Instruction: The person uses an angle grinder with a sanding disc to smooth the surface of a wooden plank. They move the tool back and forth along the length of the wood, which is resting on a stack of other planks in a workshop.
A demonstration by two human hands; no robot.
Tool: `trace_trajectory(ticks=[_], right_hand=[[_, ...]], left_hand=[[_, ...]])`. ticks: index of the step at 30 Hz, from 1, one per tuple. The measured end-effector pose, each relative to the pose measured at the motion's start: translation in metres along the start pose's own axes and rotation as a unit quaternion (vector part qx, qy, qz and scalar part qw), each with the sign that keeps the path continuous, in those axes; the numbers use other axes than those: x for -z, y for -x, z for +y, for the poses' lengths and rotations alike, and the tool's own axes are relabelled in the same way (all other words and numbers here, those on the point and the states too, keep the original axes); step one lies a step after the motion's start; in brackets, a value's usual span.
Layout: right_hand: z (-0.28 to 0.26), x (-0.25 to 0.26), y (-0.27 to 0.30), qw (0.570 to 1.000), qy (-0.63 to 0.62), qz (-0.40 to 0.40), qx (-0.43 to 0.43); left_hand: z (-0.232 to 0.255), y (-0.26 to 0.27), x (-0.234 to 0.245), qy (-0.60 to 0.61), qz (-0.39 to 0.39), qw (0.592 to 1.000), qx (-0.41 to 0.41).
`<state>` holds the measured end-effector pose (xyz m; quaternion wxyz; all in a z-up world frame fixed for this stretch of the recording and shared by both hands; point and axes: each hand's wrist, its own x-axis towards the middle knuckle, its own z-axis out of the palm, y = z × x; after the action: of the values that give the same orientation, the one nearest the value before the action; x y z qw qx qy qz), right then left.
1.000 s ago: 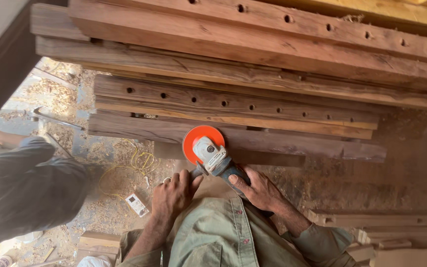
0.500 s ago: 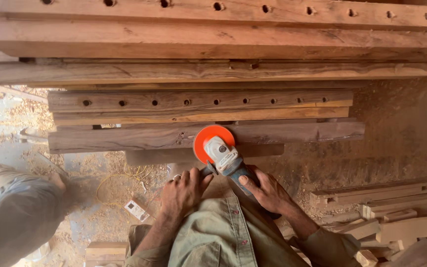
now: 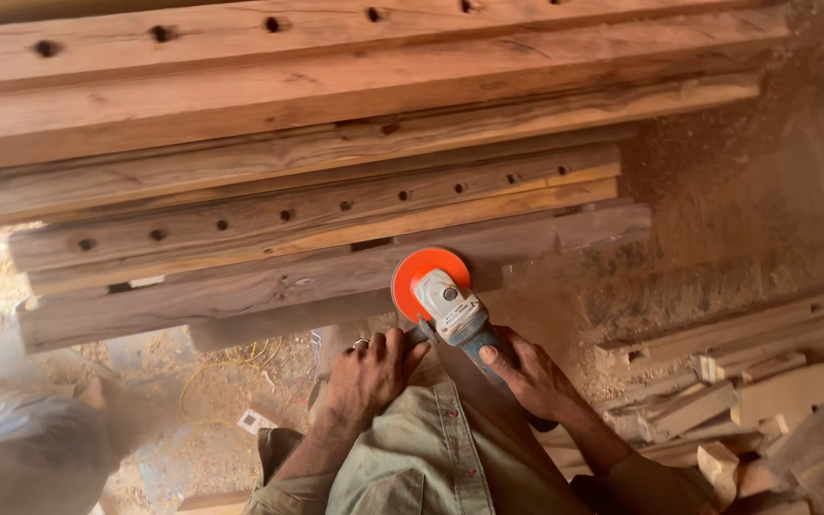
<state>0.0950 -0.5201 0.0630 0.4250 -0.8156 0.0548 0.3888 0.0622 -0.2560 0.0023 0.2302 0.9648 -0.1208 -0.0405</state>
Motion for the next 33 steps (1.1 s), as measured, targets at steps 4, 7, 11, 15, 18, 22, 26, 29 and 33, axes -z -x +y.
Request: trace_trajectory(ticks=[4,7,11,15,18,22,26,29,33], right_hand=[[0.019,0.014,0.011,0.999,-0.010,0.030,0.006],[0.034,0.026,0.018,0.999,-0.026,0.042,-0.006],[0.053,0.041,0.026,0.997,-0.044,0.064,0.003],[0.077,0.056,0.034,0.993,-0.072,0.089,-0.026],[0.098,0.067,0.039,0.987,-0.099,0.122,-0.022],[0.126,0.082,0.044,0.972,-0.176,0.142,-0.059],[0.152,0.103,0.049,0.960,-0.214,0.171,-0.058],[0.169,0.121,0.052,0.944,-0.258,0.183,-0.094],[0.179,0.145,0.052,0.914,-0.341,0.212,-0.064]], left_hand=[[0.018,-0.014,-0.013,-0.002,-0.003,1.000,-0.028],[0.029,-0.027,-0.023,-0.014,-0.014,0.999,-0.050],[0.045,-0.045,-0.039,-0.004,-0.127,0.991,-0.052],[0.064,-0.068,-0.057,-0.018,-0.082,0.990,-0.109],[0.082,-0.090,-0.072,-0.010,-0.122,0.984,-0.132],[0.105,-0.121,-0.088,0.032,-0.123,0.979,-0.159],[0.134,-0.153,-0.104,0.003,-0.169,0.969,-0.181],[0.159,-0.174,-0.120,-0.015,-0.162,0.962,-0.220],[0.186,-0.206,-0.140,-0.034,-0.185,0.952,-0.241]])
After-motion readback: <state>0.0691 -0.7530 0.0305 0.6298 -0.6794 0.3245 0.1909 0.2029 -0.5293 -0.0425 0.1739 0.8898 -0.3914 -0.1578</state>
